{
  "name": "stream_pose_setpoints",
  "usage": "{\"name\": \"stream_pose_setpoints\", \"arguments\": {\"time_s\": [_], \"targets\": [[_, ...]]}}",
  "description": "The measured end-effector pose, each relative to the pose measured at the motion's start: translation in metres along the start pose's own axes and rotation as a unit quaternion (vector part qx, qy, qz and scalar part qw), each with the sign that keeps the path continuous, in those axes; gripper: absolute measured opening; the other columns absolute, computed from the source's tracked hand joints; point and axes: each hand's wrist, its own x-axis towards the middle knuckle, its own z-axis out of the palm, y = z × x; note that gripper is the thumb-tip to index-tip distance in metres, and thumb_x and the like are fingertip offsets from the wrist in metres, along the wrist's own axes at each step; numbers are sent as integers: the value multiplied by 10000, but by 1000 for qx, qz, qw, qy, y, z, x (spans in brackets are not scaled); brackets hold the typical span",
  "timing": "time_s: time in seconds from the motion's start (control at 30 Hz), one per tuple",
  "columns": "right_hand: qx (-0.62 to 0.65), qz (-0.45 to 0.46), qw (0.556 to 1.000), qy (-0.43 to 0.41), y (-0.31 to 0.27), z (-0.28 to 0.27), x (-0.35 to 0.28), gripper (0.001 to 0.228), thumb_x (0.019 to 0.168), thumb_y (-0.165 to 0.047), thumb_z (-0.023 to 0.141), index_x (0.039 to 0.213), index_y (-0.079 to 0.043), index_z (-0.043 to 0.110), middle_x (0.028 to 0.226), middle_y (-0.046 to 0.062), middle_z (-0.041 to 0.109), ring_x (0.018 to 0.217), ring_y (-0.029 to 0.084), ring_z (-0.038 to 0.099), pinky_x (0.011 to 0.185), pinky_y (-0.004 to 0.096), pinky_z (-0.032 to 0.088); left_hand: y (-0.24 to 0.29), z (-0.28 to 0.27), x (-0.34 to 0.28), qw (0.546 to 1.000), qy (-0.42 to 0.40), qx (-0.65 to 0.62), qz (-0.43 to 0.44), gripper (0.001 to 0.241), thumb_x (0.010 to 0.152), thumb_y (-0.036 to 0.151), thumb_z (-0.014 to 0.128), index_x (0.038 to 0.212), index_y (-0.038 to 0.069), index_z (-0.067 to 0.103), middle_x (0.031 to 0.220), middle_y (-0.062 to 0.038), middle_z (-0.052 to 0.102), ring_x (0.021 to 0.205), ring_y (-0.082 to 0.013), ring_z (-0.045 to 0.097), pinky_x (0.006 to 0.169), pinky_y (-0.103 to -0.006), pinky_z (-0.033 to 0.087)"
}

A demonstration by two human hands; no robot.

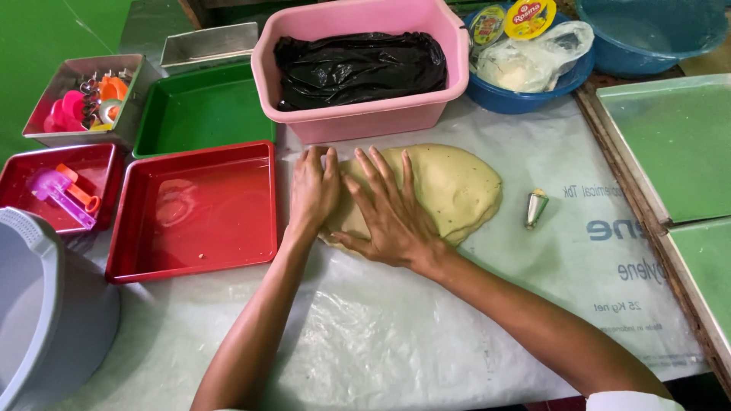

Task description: Manually kneading a large piece of dough on a preparation table.

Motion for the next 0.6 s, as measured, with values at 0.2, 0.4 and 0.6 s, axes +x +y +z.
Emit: {"name": "stream_pose_setpoints", "arguments": {"time_s": [0.2,0.4,0.6], "targets": [[109,3,994,23,11,15,4,865,916,-773,353,1444,-97,464,1545,264,391,1478,462,334,1143,766,183,20,-6,-26,1000,-8,5,-1,538,1126,436,313,1123,4,635,1065,-281,694,1086,-480,651,1000,-553,454],[495,173,843,122,27,-10,10,409,1019,-374,442,1238,-86,632,1350,200,559,1324,381,535,1147,568,354,7,10,-34,990,83,82,75,457,1087,486,362,1172,90,574,1058,-188,713,1040,-392,677,930,-497,460],[545,194,793,190,-16,1,28,354,1035,-372,449,1113,-100,661,1319,171,583,1281,320,554,1129,480,366,7,14,-34,973,175,103,113,360,1095,409,348,1189,114,532,1034,-92,631,1042,-303,611,962,-421,406]]}}
